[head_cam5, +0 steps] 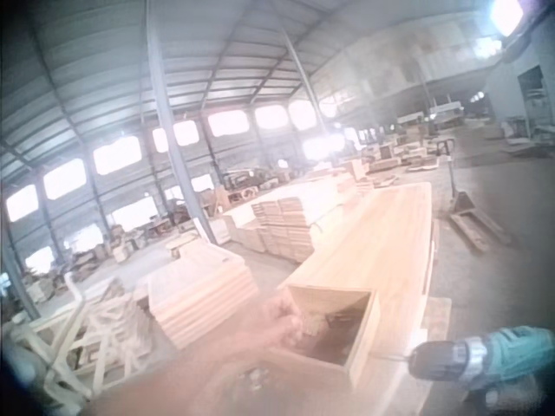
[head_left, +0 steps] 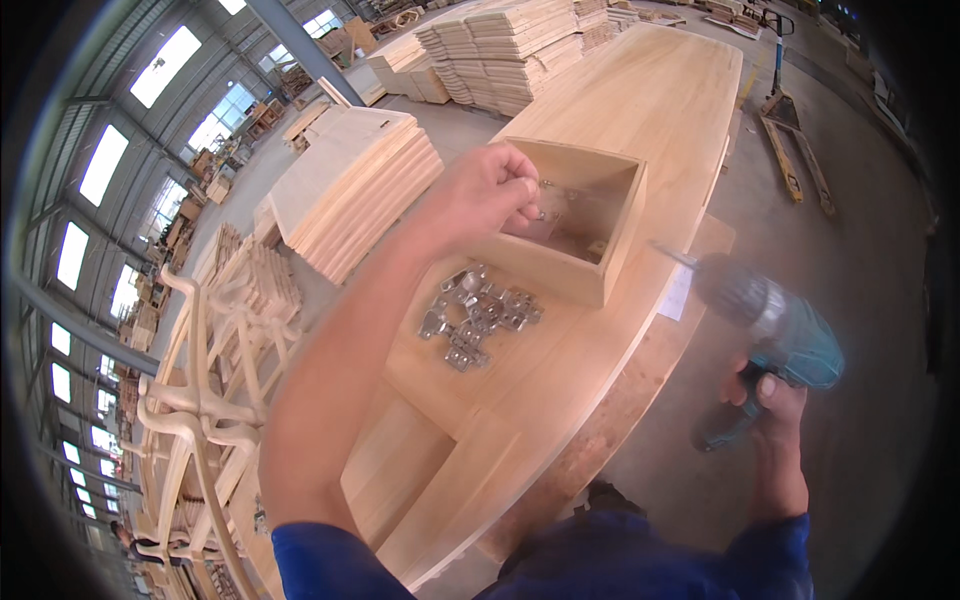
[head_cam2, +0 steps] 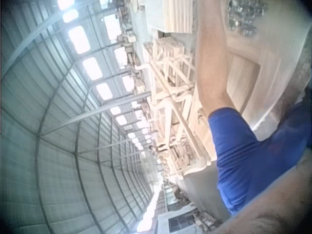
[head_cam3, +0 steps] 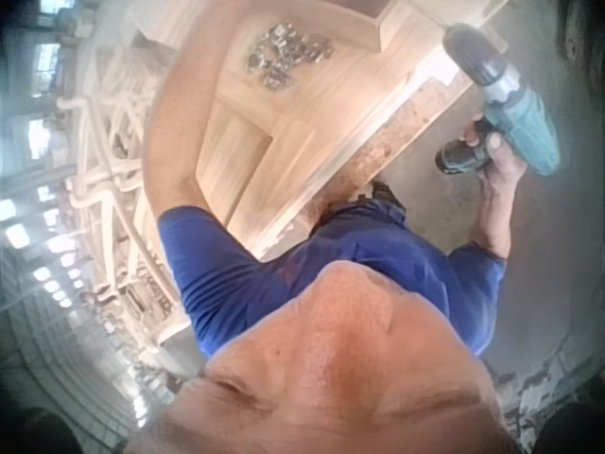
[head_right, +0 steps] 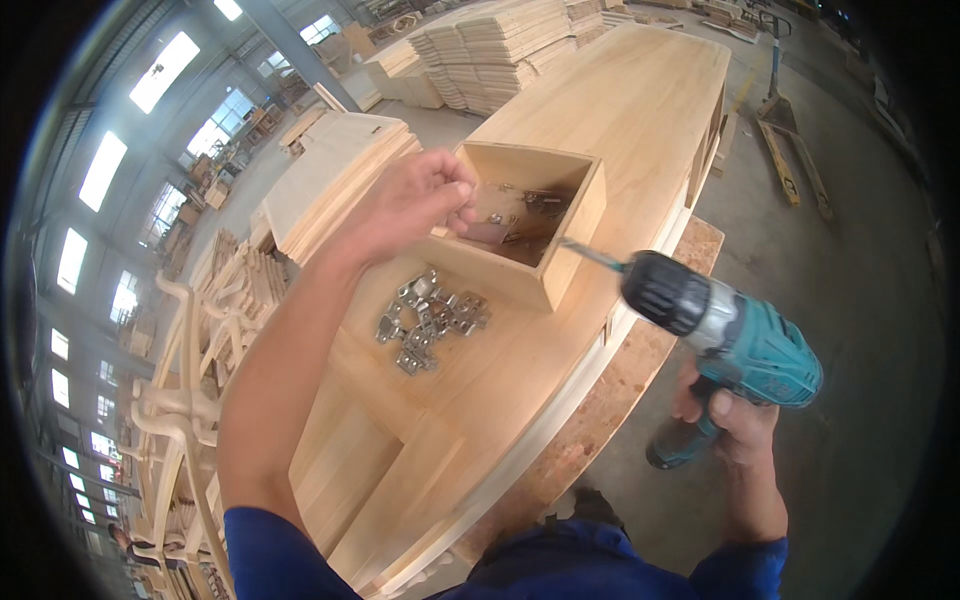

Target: The person attaches metal hinges to a wooden door using an electric drill. They pick up hinges and screws from a storage box, align them on the door surface, and drive in the screws before moving to another area to handle a battery.

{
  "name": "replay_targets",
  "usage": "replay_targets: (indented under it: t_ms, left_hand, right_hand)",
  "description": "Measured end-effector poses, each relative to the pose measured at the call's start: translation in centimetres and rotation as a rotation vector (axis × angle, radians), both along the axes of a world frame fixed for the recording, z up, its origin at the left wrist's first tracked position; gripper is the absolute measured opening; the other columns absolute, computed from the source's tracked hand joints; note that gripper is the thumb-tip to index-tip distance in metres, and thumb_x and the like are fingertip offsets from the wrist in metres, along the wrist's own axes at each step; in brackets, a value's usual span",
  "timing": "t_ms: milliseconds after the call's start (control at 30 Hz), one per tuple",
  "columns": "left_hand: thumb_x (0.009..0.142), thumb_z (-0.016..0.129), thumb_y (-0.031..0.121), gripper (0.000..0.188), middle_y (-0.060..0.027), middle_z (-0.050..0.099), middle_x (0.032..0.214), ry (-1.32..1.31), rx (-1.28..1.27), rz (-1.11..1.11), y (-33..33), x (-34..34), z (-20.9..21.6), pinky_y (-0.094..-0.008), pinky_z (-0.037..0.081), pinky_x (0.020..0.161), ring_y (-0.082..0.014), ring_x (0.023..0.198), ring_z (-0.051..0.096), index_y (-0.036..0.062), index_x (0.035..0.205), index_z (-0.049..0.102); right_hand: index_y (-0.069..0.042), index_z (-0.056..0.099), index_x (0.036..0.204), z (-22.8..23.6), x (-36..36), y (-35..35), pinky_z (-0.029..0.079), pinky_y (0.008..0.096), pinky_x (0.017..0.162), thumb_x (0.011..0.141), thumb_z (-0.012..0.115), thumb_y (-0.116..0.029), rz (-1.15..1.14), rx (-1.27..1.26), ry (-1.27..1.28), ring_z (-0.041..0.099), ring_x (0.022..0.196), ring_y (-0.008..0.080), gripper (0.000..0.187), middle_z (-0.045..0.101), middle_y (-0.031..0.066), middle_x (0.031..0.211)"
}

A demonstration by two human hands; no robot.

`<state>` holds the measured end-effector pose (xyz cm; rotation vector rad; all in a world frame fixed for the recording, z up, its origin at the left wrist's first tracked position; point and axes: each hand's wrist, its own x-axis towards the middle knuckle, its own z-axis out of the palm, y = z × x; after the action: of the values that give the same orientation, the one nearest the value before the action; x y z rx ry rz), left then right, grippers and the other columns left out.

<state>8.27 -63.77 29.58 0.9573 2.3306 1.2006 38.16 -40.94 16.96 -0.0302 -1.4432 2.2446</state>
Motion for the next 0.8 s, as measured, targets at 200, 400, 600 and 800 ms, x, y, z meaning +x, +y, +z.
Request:
replay_targets:
  t_ms: [200,400,600,800]
  left_hand:
    - [0.096,0.063,0.005,0.011,-0.0043,0.067,0.086,-0.401,0.446,-0.056,-9.0,7.2,0.6,-0.0296,0.057,0.072,-0.0139,0.077,0.067,0.0006,0.106,0.063]
    - [0.096,0.065,0.006,0.014,-0.0097,0.068,0.09,-0.414,0.522,0.08,-18.4,12.6,1.5,-0.0368,0.058,0.077,-0.02,0.083,0.068,0.0002,0.108,0.064]
    - [0.096,0.065,0.008,0.015,-0.0112,0.07,0.089,-0.265,0.428,0.271,-27.0,17.3,2.0,-0.0341,0.058,0.078,-0.0203,0.082,0.069,-0.0031,0.106,0.064]
    - [0.095,0.067,0.01,0.016,-0.0095,0.071,0.085,0.011,0.34,0.265,-33.2,20.0,0.6,-0.0295,0.058,0.072,-0.016,0.075,0.071,-0.0048,0.099,0.068]
  right_hand:
    - [0.003,0.062,0.118,1.5,-2.7,-5.5,0.057,0.032,0.061,0.08,0.085,-0.024,0.212,0.067,0.101,0.067,0.07,0.0199,0.052,0.07,0.0163,0.096]
    - [0.004,0.06,0.113,2.2,-4.7,-12.1,0.058,0.0351,0.06,0.08,0.084,-0.027,0.334,0.094,0.115,0.066,0.067,0.0212,0.052,0.068,0.0162,0.092]
    - [0.003,0.059,0.116,1.5,-4.5,-18.7,0.056,0.0345,0.061,0.077,0.087,-0.031,0.396,0.171,0.055,0.065,0.068,0.0209,0.059,0.068,0.0144,0.095]
    - [0.002,0.059,0.121,1.6,-3.7,-22.7,0.052,0.03,0.061,0.076,0.087,-0.038,0.392,0.357,0.076,0.064,0.07,0.0177,0.067,0.067,0.0121,0.099]
